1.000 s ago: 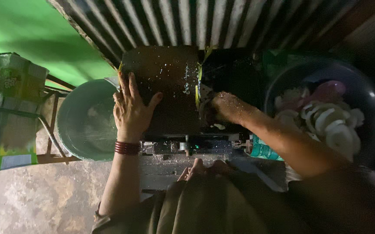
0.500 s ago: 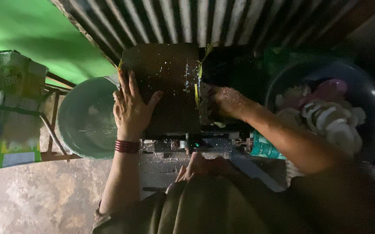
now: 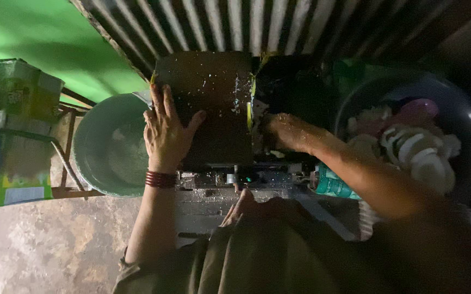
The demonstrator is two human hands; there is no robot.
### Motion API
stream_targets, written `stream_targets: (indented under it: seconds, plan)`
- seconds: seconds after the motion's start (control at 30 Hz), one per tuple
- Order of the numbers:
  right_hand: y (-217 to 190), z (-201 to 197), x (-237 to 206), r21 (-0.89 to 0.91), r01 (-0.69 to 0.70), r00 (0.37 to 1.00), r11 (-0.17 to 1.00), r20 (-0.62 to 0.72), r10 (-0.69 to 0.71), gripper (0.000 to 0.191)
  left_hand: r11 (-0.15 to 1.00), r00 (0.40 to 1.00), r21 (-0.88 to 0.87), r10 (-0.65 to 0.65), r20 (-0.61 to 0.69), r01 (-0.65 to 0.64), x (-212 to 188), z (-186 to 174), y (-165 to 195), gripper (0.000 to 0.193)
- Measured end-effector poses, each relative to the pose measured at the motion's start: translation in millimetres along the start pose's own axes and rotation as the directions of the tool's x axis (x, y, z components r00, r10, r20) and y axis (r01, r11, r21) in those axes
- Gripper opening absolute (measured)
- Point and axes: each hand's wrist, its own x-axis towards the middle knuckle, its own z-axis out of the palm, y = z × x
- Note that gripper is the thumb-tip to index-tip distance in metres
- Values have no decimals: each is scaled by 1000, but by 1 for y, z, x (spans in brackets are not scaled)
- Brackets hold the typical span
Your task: The person feeds white coconut pieces into a rotating grater using their right hand while holding a pink plastic spoon in their left hand. The grated coconut falls into a basin below.
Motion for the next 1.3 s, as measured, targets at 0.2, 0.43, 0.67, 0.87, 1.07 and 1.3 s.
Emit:
stream_targets:
  seconds: [0.2, 0.43, 0.67, 0.87, 1.07, 1.3]
  plan:
    - [1, 11, 26, -720, 260, 965, 643, 171, -199, 21, 997, 999, 78, 30, -29, -28, 0, -3, 3, 98]
    - [40, -4, 37, -402, 227, 955, 887, -86, -284, 14, 998, 998, 35, 46, -39, -44, 0, -2, 1, 99]
    - [33, -5, 56, -820, 377, 843, 430, 111, -527, 14, 998, 1000, 64, 15, -12, -14, 2, -1, 2, 99]
    - [7, -5, 37, -563, 347, 914, 750, 22, -406, 20, 998, 1000, 64, 4, 16, -5, 2, -5, 4, 99]
    - [34, -30, 30, -733, 310, 876, 605, -27, -482, 23, 998, 999, 60, -19, 34, 17, 3, 0, 2, 100]
    - [32, 10, 65, -784, 294, 928, 547, 96, -361, 16, 999, 999, 29, -22, 46, 21, 1, 0, 0, 99]
